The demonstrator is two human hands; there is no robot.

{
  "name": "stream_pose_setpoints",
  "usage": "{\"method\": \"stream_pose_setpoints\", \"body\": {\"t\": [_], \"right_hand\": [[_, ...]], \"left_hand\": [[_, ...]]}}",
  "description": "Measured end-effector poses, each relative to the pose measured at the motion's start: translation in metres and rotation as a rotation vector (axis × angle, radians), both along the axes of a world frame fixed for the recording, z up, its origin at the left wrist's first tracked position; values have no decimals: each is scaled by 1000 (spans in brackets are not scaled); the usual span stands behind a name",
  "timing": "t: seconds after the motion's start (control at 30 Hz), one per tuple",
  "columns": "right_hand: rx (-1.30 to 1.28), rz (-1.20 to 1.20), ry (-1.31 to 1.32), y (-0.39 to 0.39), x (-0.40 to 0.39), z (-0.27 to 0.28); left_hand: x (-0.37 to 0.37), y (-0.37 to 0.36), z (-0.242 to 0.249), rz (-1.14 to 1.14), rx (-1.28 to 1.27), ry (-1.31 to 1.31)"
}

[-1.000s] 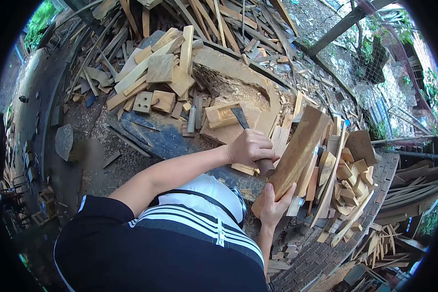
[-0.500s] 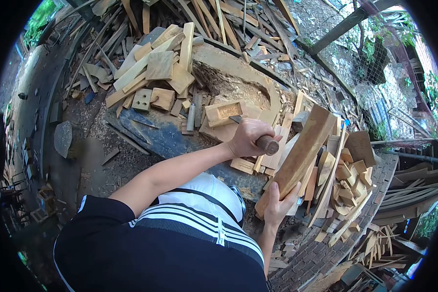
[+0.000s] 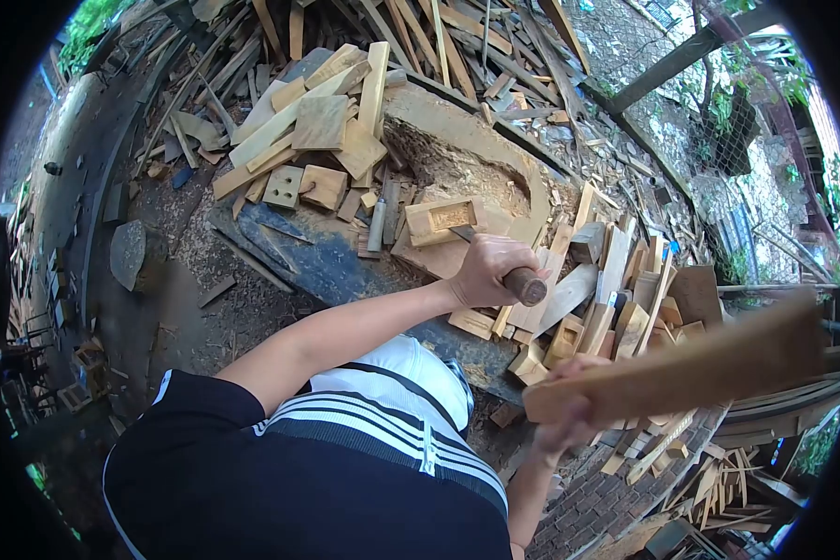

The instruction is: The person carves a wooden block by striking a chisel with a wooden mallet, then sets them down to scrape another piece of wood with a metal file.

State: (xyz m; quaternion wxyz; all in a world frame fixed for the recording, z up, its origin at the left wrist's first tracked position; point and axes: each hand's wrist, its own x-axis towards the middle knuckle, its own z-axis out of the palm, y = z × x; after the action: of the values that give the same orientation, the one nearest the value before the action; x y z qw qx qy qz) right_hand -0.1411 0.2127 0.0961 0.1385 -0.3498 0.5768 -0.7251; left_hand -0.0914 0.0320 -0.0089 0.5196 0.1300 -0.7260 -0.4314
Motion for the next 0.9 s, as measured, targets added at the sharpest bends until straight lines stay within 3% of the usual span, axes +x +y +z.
{"method": "stream_pose_setpoints", "body": {"t": [0.07,0.1,0.2,0.23,0.27,0.33,0.4,0.43,0.47,0.53,0.63,0.77,0.9], "right_hand": [[659,-138,146,5,7,-14],[724,23,354,1,0,-13],[608,-106,147,4,9,-12],[506,-140,-11,10,9,-15],[422,-131,50,25,-1,-22],[99,-106,-89,7,18,-5],[395,-4,113,56,-13,-70],[667,-33,13,-7,28,6],[685,-4,237,3,20,-12],[595,-38,210,4,22,-20],[484,-167,76,4,25,-30],[566,-153,90,7,20,-29],[558,-126,30,13,19,-33]], "left_hand": [[-2,-1,-3,-3,16,-20],[-2,-1,-4,-9,28,-45],[3,1,3,16,21,-32],[3,0,4,18,9,-2],[3,-1,5,16,13,-9],[1,-3,7,55,16,-14],[-2,-4,9,49,13,-9],[-3,-4,9,46,46,-8],[-3,-4,9,43,78,-7],[-6,-12,6,94,31,10],[-3,-38,12,69,268,68],[4,-83,18,301,362,192],[16,-91,32,358,347,156]]}}
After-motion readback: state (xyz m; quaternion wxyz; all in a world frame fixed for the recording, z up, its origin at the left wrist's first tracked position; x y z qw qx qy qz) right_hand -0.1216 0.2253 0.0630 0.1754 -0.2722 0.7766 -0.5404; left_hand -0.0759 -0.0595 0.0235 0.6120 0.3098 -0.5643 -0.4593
